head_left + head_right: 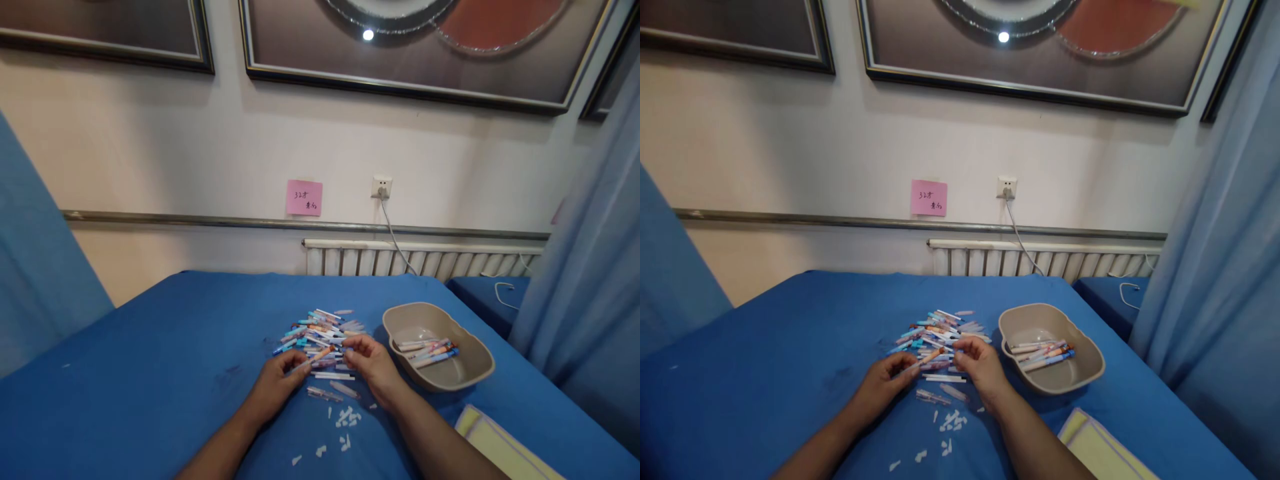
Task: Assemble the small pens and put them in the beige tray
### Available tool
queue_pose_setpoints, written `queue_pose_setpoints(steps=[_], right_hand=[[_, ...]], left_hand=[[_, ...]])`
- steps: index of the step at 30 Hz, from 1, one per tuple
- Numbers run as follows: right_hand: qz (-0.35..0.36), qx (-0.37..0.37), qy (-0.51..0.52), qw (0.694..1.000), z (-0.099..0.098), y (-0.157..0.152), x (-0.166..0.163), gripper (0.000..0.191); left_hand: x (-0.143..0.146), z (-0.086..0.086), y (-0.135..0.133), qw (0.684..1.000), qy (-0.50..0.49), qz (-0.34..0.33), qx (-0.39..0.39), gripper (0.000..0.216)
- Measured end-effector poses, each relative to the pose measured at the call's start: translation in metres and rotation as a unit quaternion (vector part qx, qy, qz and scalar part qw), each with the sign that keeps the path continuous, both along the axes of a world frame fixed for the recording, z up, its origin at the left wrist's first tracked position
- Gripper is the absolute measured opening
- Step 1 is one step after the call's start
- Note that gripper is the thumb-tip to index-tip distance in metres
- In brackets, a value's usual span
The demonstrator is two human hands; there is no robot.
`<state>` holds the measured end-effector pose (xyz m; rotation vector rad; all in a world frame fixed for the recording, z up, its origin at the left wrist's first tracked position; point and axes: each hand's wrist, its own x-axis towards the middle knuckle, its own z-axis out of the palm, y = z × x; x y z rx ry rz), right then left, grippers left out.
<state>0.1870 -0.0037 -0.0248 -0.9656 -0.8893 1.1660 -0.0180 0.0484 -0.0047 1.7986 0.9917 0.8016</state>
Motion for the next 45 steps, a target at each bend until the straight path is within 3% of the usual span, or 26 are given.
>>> queue_pose_setpoints(steps=[17, 27, 38, 45], right_hand=[[-0.031, 0.005, -0.112, 0.993, -0.009, 0.001, -0.003, 0.039], [-0.048, 0.017, -0.064, 0.997, -0.010, 0.004, -0.006, 0.037], [-0.051, 0.017, -0.085, 0.995, -0.012, 0.004, -0.004, 0.039], [-0.049, 0.012, -0.072, 0.996, -0.010, 0.003, -0.003, 0.039]], left_hand=[[-0.002, 0.001, -0.004, 0.998, 0.034, -0.026, 0.035, 0.023], [-0.002, 0.002, -0.004, 0.997, 0.058, -0.025, 0.043, 0.024], [-0.002, 0.000, -0.003, 0.992, 0.099, -0.046, 0.068, 0.027], [-0.003, 0.001, -0.003, 0.996, 0.062, -0.056, 0.039, 0.023]])
